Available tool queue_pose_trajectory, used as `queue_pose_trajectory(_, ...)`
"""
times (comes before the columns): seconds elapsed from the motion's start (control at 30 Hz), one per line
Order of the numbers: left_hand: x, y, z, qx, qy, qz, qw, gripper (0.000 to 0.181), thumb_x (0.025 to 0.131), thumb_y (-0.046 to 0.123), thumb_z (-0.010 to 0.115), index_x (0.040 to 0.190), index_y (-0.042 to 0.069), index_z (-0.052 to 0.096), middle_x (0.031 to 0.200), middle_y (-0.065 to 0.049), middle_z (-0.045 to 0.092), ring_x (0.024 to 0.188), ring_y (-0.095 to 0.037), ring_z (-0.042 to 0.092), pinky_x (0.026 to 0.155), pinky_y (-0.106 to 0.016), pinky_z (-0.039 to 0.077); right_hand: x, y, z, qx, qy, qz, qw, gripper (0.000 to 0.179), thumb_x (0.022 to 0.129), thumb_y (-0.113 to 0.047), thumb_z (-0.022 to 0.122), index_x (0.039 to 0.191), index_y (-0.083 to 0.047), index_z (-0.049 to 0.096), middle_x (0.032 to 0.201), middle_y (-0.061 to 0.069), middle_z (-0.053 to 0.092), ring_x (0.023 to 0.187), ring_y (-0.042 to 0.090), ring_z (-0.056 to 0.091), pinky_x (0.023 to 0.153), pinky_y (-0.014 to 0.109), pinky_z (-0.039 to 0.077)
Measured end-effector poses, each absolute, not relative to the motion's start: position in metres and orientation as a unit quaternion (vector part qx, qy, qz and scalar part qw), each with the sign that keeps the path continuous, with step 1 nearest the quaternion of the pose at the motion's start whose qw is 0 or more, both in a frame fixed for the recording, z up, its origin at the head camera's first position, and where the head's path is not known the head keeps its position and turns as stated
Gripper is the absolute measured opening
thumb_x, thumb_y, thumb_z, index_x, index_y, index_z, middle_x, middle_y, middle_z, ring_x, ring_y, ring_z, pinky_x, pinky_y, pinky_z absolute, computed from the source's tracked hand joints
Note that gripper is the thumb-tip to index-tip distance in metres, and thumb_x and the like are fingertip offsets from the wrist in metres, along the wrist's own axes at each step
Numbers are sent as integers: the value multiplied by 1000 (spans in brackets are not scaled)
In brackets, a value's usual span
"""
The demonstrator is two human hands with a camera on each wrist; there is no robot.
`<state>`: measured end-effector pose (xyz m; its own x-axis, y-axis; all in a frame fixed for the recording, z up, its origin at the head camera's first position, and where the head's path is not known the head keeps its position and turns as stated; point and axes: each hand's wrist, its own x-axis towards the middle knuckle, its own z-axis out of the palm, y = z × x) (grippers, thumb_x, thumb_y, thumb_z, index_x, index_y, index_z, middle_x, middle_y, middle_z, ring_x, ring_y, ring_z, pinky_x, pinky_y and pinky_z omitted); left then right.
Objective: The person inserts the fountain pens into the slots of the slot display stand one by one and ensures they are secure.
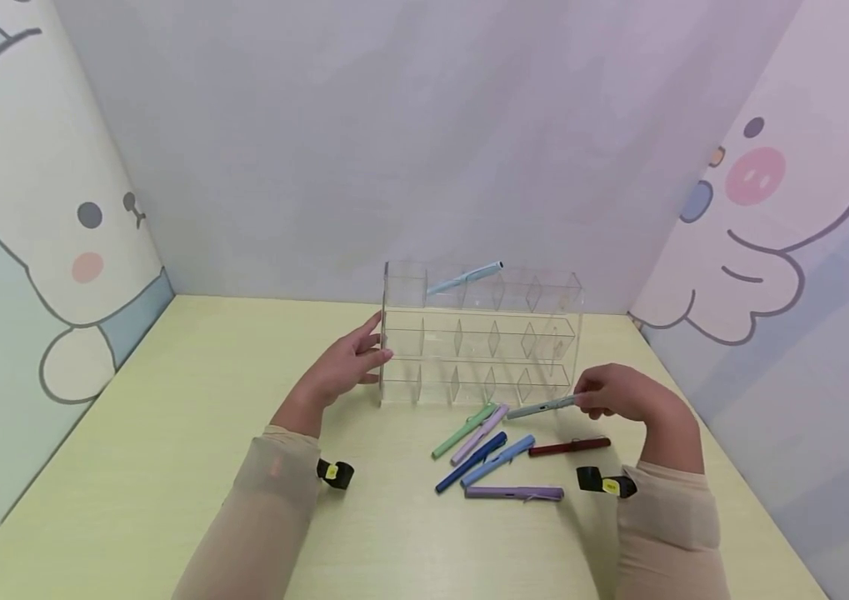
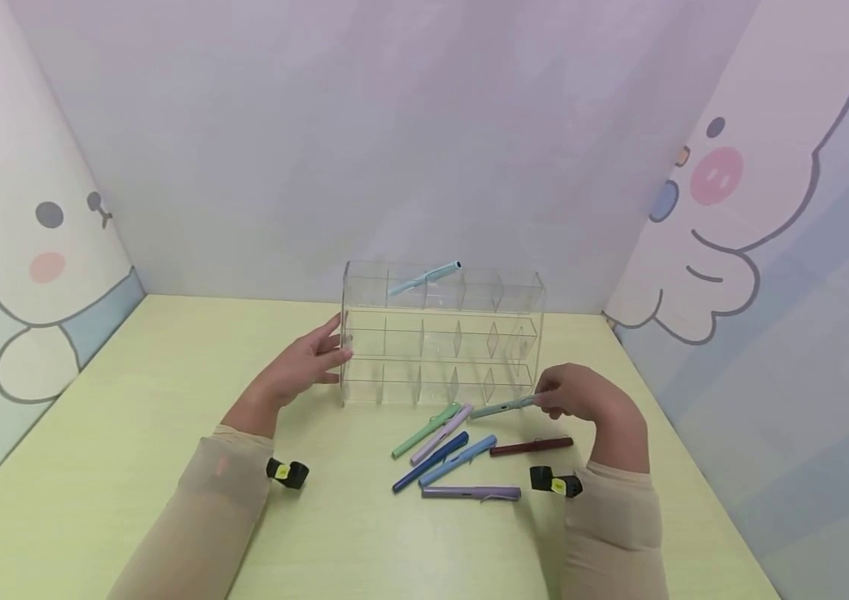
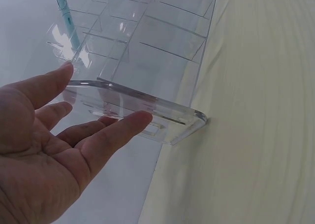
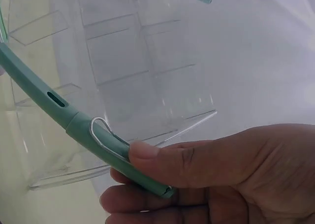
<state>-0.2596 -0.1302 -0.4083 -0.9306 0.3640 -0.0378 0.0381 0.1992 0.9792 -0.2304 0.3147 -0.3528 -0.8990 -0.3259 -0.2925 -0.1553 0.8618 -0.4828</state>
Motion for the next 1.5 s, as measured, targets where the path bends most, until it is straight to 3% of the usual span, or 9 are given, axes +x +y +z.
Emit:
queue_pose_trajectory(0.37, -260, -131, -409, 132, 758, 625, 132, 73, 98, 32, 61, 152, 50, 15, 161, -13, 27, 136, -28, 48, 99, -46, 52, -224, 313, -333, -177, 944, -251, 119, 21, 97, -34, 62, 99, -13, 67, 86, 3, 66, 81, 20, 60, 69, 34, 49)
queue_pose_trajectory(0.6, -259, -131, -408, 128, 757, 626, 135, 74, 98, 31, 61, 153, 50, 15, 160, -12, 27, 135, -27, 48, 99, -46, 52, -219, 310, -330, -185, 931, -307, 62, 24, 97, -38, 61, 105, -16, 67, 94, 3, 72, 89, 17, 68, 84, 36, 55)
queue_pose_trajectory(0.7, -259, -131, -408, 126, 758, 625, 137, 74, 98, 31, 61, 153, 50, 15, 161, -11, 27, 136, -27, 48, 99, -46, 52, -218, 309, -329, -173, 924, -338, 51, 27, 98, -40, 60, 108, -16, 66, 99, 4, 74, 93, 14, 70, 87, 31, 55)
queue_pose_trajectory(0.93, -259, -131, -407, 125, 761, 622, 136, 74, 98, 31, 61, 152, 51, 15, 161, -12, 27, 134, -27, 50, 99, -46, 52, -216, 306, -324, -182, 892, -414, 7, 29, 100, -31, 59, 118, -9, 62, 105, 11, 73, 97, 9, 71, 89, 16, 52)
queue_pose_trajectory(1.2, -259, -130, -406, 120, 761, 623, 135, 74, 98, 31, 62, 152, 52, 16, 159, -10, 30, 133, -27, 51, 99, -45, 52, -221, 299, -327, -201, 836, -507, -62, 28, 99, -19, 59, 120, 0, 57, 101, 11, 72, 93, 14, 73, 86, 24, 57)
queue_pose_trajectory(1.5, -257, -131, -405, 125, 761, 622, 137, 73, 98, 32, 61, 152, 51, 15, 160, -9, 29, 135, -27, 49, 99, -45, 52, -226, 290, -331, -201, 770, -593, -122, 31, 97, -11, 62, 126, -5, 53, 98, 4, 72, 88, 15, 73, 82, 27, 59)
